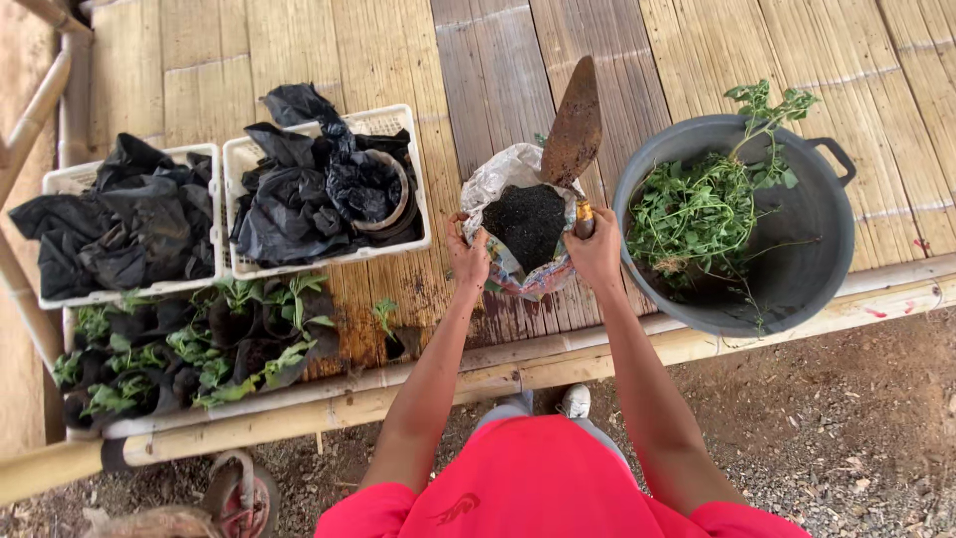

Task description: The person takes seedlings from a bucket, uses a trowel to scoop soil from a wheelbarrow into small plastic bags, and plants the seedlings into the bags.

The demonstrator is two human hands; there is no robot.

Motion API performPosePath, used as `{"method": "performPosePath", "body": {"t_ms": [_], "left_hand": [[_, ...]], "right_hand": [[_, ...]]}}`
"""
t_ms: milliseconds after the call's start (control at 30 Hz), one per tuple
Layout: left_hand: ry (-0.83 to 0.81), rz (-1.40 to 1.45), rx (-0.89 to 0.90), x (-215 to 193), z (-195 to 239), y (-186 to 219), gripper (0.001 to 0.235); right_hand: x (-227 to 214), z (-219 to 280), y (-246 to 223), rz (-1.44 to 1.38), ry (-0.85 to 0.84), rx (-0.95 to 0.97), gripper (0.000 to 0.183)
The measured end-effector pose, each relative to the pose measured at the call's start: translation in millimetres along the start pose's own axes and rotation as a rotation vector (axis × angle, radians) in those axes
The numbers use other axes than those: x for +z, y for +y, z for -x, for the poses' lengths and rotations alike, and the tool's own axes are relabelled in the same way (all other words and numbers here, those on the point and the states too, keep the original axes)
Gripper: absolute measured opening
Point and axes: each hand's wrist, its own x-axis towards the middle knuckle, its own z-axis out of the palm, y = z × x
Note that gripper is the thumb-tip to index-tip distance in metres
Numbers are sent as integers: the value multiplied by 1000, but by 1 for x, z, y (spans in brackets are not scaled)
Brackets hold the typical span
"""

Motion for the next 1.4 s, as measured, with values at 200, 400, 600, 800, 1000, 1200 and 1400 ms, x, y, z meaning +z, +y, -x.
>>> {"method": "performPosePath", "body": {"t_ms": [200,400,600,800,1000,1200,1400], "left_hand": [[1,-120,301,7,68,-37,45],[94,-122,-40,30,104,-40,56],[109,-609,277,15,102,-46,76],[108,-931,523,9,152,5,60],[-101,-987,725,27,191,42,42],[-113,-1109,694,16,191,33,39],[-177,-1089,554,6,176,35,36]], "right_hand": [[-35,44,26,-35,-23,-36,23],[-48,57,72,41,-123,-74,28],[-66,53,76,80,-103,-249,41],[-100,74,40,309,-143,-282,34],[-131,87,10,346,-410,-270,35],[-174,82,-15,659,-549,-337,34],[-154,47,-39,973,-632,-403,23]]}}
